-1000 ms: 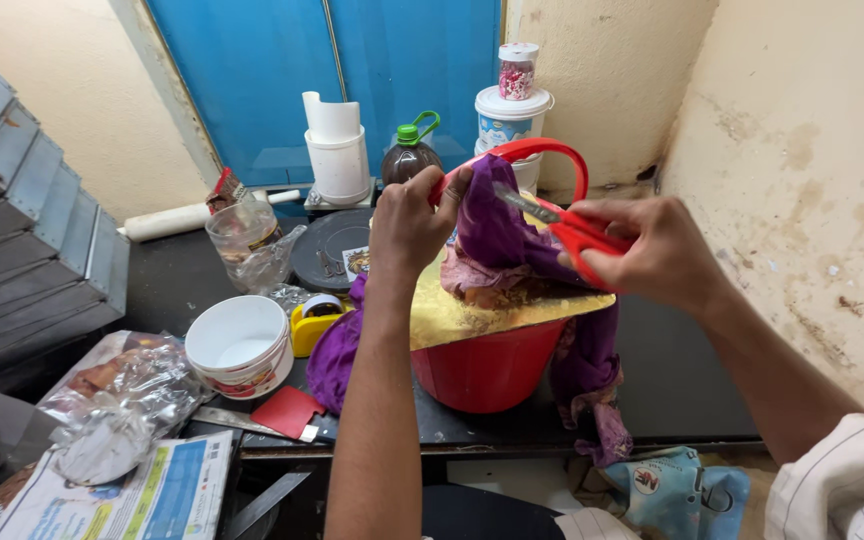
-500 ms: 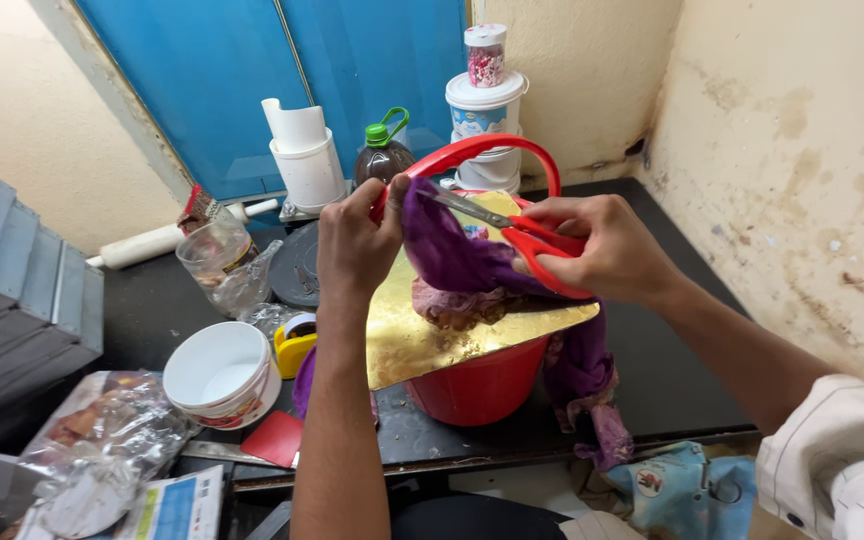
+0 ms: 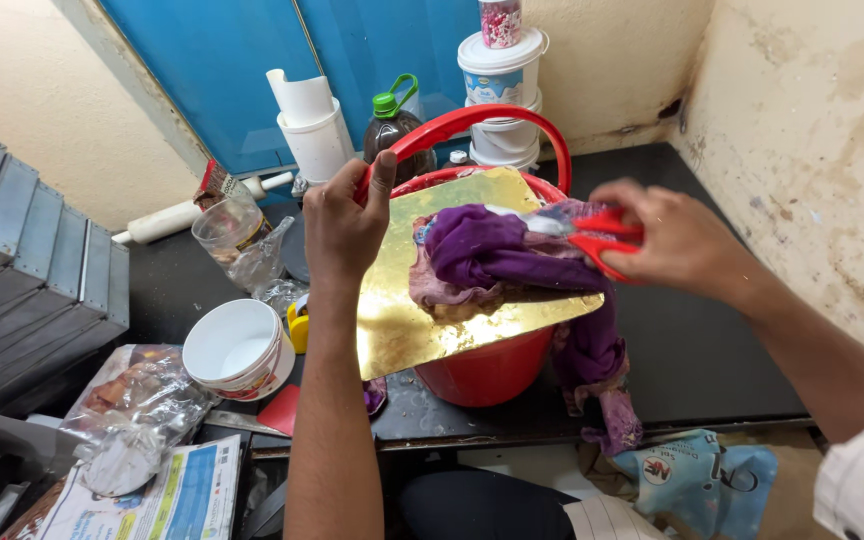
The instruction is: The person uses red scissors to trim a purple cloth and then wipes the inside and outside of a red bucket with the cloth. They also handle a yellow plastic bag and a gold-colored square sheet during the process.
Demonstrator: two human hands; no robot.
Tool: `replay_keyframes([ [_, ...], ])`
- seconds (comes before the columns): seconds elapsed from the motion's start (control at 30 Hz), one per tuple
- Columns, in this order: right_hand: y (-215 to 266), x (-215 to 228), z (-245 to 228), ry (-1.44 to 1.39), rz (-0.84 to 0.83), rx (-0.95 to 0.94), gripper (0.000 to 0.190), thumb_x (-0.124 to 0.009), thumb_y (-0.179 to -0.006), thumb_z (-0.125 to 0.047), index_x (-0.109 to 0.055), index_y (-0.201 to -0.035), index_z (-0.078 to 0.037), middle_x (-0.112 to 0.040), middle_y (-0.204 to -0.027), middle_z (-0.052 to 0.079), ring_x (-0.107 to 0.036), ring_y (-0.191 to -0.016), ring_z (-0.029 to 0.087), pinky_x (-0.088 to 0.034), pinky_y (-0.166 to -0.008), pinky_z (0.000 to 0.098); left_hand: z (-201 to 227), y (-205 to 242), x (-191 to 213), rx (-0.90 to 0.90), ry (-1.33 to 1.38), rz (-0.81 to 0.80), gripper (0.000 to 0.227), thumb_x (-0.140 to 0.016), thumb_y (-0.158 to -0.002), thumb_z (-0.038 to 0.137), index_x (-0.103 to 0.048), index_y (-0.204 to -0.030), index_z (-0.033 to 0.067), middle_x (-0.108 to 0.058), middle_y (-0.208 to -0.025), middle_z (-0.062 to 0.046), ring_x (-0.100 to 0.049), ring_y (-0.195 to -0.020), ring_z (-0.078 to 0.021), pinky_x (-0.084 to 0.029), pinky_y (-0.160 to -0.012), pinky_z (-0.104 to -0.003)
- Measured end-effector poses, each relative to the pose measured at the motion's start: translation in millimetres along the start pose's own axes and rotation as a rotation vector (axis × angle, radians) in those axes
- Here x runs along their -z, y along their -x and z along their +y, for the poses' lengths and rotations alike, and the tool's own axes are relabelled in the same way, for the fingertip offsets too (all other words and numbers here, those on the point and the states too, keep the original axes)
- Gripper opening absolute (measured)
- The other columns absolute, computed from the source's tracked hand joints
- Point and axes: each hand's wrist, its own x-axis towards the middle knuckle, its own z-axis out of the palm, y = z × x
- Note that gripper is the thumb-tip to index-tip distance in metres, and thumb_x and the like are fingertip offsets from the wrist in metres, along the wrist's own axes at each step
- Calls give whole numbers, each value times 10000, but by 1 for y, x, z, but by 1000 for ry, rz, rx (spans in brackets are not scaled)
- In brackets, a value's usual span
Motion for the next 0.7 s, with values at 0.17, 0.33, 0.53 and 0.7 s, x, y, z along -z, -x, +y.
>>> replay_keyframes([
  [0.17, -21, 35, -23, 387, -60, -61, 548, -790, -799, -377, -607, -1272, -169, -693, -1087, 132, -717, -997, 302, -569, -878, 424, 2, 1, 1, 16, -45, -6, 636, -590, -1034, 547, -552, -684, 17, -525, -524, -122, -513, -443, -282, -397, -487, -427],
  [0.33, -8, 57, -20, 309, 62, 160, 520, -810, -752, -292, -655, -1226, -144, -710, -1028, 118, -730, -943, 251, -565, -875, 386, 1, -4, -3, 41, -37, 6, 632, -584, -1029, 550, -556, -681, 23, -540, -528, -124, -556, -453, -291, -406, -488, -436],
  [0.53, -3, 31, -4, -541, -115, 13, 496, -797, -758, -158, -708, -1235, -58, -811, -876, 76, -741, -792, 94, -584, -760, 310, 2, -5, -3, 38, -104, 41, 620, -594, -1039, 533, -565, -665, 39, -531, -524, -134, -561, -479, -340, -406, -501, -453],
  [0.7, -25, 6, 18, -935, -302, -107, 522, -770, -845, -282, -671, -1252, 29, -639, -645, 77, -594, -516, 138, -521, -564, 344, 6, 0, -4, 44, -98, 42, 637, -583, -1030, 551, -554, -658, 36, -516, -511, -130, -538, -454, -336, -394, -492, -462],
])
